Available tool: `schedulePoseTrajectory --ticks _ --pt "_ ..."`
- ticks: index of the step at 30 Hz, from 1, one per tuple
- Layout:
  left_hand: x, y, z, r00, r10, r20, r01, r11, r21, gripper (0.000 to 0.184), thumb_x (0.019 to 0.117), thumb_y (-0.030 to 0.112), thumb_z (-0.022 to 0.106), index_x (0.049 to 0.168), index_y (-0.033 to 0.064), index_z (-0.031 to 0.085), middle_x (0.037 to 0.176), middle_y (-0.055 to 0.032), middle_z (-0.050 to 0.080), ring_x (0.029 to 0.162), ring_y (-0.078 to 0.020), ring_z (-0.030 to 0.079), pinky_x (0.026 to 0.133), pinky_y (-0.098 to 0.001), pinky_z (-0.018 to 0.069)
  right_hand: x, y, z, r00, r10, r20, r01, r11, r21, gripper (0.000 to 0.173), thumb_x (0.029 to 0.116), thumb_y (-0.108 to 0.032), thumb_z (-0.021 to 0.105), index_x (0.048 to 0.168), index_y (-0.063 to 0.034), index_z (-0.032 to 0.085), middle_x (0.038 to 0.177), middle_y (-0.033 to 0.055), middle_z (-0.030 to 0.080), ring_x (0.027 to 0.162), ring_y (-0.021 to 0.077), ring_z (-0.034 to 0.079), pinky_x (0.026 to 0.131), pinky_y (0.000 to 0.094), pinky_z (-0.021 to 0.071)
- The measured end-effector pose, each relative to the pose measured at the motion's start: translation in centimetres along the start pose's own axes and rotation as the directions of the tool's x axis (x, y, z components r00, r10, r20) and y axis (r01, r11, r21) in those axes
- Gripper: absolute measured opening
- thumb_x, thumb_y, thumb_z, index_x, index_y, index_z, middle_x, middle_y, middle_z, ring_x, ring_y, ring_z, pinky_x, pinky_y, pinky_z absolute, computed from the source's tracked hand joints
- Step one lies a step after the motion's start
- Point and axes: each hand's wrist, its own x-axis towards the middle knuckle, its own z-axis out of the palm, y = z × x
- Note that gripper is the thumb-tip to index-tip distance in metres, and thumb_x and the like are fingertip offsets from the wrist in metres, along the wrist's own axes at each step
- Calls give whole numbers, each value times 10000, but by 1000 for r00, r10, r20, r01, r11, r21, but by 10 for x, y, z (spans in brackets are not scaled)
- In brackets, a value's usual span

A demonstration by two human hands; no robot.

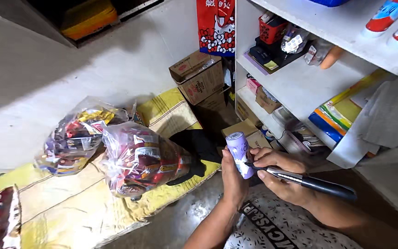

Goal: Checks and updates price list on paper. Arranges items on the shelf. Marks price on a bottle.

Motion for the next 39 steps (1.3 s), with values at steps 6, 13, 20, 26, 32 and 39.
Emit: schedulePoseTrajectory --ticks 6,13,20,26,32,39 --pt "-1 1 1 1000 -3 -4 3 1000 -21 508 1066 510 340 1165 43 517 930 -6 686 882 -70 682 822 -254 580 -2 -2 2 1000 6 8 -6 1000 2 110 957 -105 606 990 -7 641 939 69 689 1033 111 675 1068 356 510" --pt "-2 1 -2 1000 -14 8 14 999 -31 526 1056 531 362 1156 42 527 922 -12 687 870 -75 684 811 -257 583 -3 -1 1 1000 11 -4 -11 1000 15 104 954 -97 597 967 0 630 935 83 688 1035 132 685 1063 381 522" --pt "-2 1 -2 1000 -13 10 14 999 -40 521 1056 527 365 1154 42 526 919 -18 691 870 -79 687 810 -257 584 -4 -3 2 1000 30 -8 -29 998 49 102 961 -99 602 998 -18 650 959 56 698 1039 113 684 1072 383 519" --pt "-3 1 0 1000 -14 -5 14 999 -29 479 1072 483 332 1154 53 526 926 -3 686 883 -67 680 822 -250 578 -3 -1 1 999 30 -26 -29 998 55 110 961 -101 601 1026 -26 649 974 42 692 1029 94 679 1048 367 534" --pt "-2 0 -2 1000 -15 17 15 999 -46 527 1045 544 394 1151 49 537 929 -14 689 888 -80 686 825 -265 584 -3 -1 2 999 23 -46 -21 999 36 112 952 -88 606 1021 -10 648 973 60 697 1025 108 688 1029 366 552" --pt "-1 1 -1 1000 -17 22 18 999 -51 499 1063 517 343 1116 65 546 886 2 684 840 -60 680 790 -242 582 -3 0 2 999 17 -28 -17 1000 23 113 951 -97 601 981 2 646 950 78 698 1034 127 689 1056 385 531"
